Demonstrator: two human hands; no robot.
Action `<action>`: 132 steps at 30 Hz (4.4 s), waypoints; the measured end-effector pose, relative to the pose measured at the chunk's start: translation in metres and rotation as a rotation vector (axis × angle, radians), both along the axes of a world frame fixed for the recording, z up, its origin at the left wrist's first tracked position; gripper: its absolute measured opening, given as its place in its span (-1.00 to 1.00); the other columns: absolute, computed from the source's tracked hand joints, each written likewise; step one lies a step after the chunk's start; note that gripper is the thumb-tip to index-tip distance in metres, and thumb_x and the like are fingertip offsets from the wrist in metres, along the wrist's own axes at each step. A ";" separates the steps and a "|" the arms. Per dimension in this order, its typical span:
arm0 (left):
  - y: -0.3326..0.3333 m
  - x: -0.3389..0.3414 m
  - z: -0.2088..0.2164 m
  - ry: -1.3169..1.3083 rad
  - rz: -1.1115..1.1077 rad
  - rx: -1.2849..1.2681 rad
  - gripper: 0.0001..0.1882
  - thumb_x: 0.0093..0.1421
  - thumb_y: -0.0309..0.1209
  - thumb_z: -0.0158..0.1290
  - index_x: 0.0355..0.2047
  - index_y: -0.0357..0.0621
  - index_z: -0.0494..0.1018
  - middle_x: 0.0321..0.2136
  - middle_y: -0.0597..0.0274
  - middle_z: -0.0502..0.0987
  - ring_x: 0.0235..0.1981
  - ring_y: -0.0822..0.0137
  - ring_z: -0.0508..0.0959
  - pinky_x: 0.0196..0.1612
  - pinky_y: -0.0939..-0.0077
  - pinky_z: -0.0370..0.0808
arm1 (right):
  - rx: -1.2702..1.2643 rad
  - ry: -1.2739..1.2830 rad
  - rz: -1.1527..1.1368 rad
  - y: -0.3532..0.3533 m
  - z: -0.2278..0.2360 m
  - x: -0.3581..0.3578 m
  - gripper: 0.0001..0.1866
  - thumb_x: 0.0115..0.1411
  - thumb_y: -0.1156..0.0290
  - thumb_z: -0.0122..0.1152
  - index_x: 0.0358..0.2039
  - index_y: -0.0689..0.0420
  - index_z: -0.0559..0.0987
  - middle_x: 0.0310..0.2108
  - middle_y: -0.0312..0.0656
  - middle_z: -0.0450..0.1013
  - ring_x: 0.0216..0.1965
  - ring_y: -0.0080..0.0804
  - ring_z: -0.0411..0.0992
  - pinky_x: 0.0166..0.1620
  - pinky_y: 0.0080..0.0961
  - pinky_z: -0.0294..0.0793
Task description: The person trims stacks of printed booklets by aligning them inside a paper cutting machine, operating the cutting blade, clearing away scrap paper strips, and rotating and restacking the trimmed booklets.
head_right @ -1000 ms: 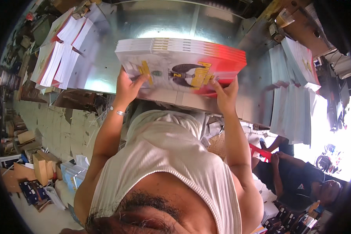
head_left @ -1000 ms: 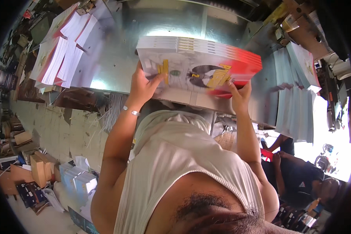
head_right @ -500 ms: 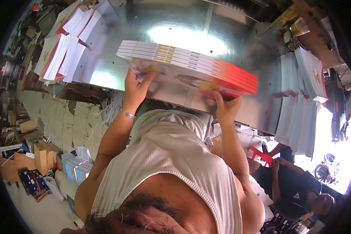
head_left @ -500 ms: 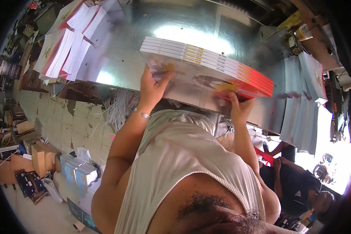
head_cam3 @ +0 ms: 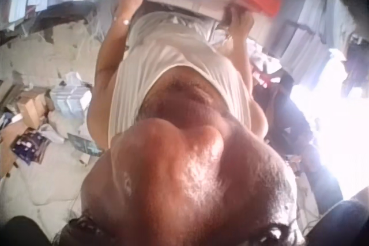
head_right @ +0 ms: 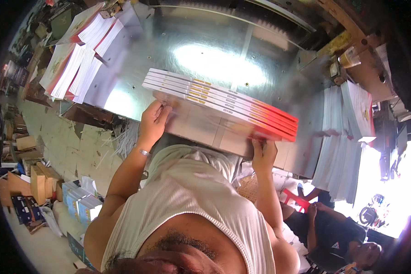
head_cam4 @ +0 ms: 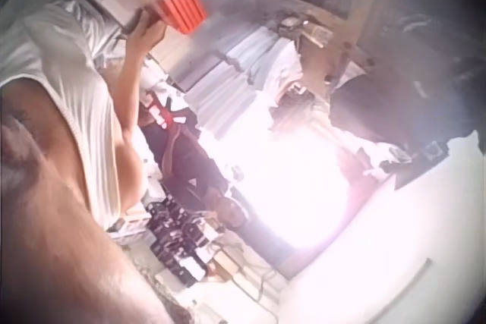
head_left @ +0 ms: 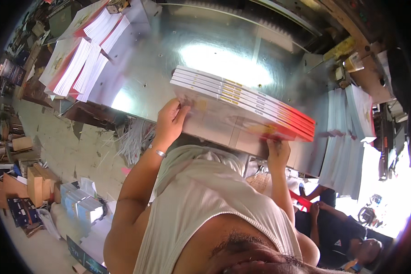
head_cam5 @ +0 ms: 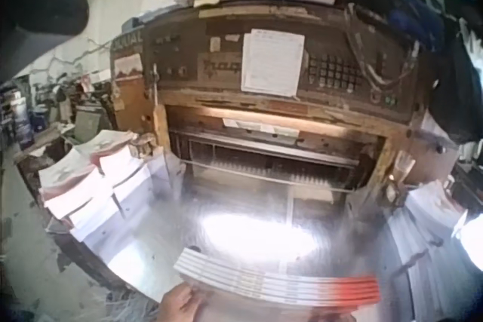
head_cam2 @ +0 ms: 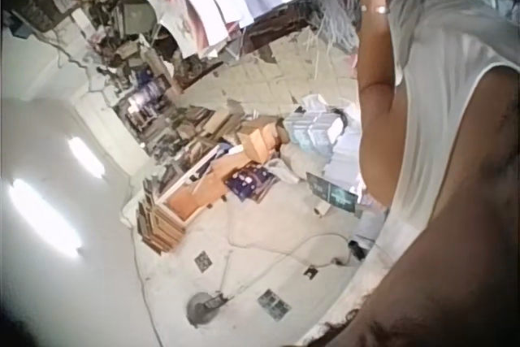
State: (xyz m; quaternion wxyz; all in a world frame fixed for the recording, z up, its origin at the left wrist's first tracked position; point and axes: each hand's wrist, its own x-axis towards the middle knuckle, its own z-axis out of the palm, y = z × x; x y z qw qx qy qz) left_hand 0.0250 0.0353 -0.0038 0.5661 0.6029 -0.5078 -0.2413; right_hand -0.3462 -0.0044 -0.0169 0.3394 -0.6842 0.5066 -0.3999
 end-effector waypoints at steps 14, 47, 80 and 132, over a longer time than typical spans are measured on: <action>-0.185 0.090 0.019 -0.224 -0.149 0.355 -0.60 0.07 -0.12 0.24 -0.40 -0.29 0.64 -0.56 -0.10 0.59 -0.52 0.00 0.58 -0.36 0.21 0.47 | 0.523 -0.330 0.027 -0.166 0.054 0.053 -0.65 0.29 0.57 0.11 0.09 0.33 0.44 -0.09 -0.13 0.53 -0.18 -0.46 0.57 -0.17 -0.56 0.63; -0.469 0.156 0.035 1.186 0.003 -0.044 -0.26 0.24 0.02 0.05 0.25 -0.30 0.32 0.28 -0.10 0.33 0.31 0.15 0.25 0.36 0.25 0.10 | 0.069 0.198 0.114 -0.538 0.036 0.341 -0.34 0.07 0.21 0.50 0.01 0.31 0.34 -0.34 -0.16 0.54 -0.39 -0.43 0.52 -0.29 -0.55 0.56; -0.372 0.116 -0.009 -1.024 -0.354 0.317 0.03 0.26 0.23 -0.03 0.45 -0.28 -0.08 0.46 -0.20 -0.16 0.48 -0.19 -0.23 0.44 -0.15 -0.31 | -0.020 0.577 0.282 -0.146 0.080 0.029 -0.18 0.04 0.14 0.47 0.32 -0.07 0.36 0.34 -0.06 0.25 0.36 -0.03 0.17 0.36 -0.05 0.14; -0.065 -0.054 0.058 -0.247 -0.372 -0.512 -0.65 0.39 -0.31 0.03 0.05 -0.31 0.35 -0.11 0.16 0.49 -0.13 0.37 0.46 -0.04 0.44 0.42 | -0.467 -0.346 -0.130 -0.045 0.118 -0.072 0.12 0.01 -0.50 0.14 0.29 0.23 0.29 0.20 -0.03 0.37 0.24 -0.18 0.33 0.29 -0.14 0.20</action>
